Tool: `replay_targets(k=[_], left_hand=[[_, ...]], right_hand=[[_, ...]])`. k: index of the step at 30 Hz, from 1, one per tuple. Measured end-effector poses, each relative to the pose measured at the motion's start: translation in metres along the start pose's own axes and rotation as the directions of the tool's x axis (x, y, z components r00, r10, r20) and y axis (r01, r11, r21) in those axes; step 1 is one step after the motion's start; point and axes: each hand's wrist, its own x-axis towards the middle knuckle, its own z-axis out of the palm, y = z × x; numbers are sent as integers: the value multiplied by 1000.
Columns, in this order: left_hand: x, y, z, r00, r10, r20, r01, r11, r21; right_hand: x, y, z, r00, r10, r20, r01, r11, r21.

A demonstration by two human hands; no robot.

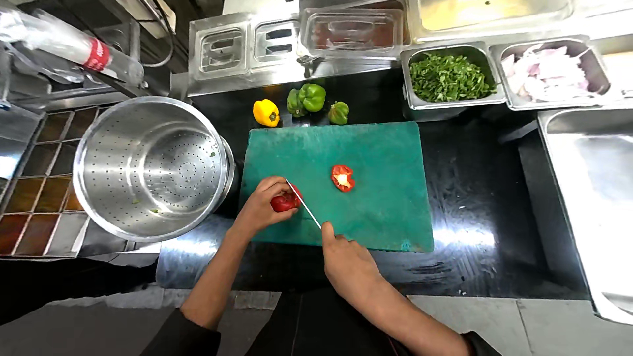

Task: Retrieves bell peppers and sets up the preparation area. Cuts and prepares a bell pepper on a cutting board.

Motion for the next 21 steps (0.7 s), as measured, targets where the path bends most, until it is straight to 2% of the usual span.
replay_targets(k=[8,12,16,18,21], left_hand=[[-4,4,3,996,-83,-23,81,994,-69],[-4,1,3,998,-51,-27,50,997,-67],[-8,0,7,998,-34,-50,28,993,-113],[-12,-2,8,996,-57,-69,49,992,-116],[-19,1,12,985,-150,-90,148,988,-36]], right_hand=[[13,-11,-1,1000,14,-2,-14,1000,6],[36,-20,-3,995,-22,-94,26,999,45],[71,-22,7,955,-96,-281,122,990,76],[71,-20,8,959,-87,-269,105,993,55],[53,-3,10,990,-44,-133,48,998,29]])
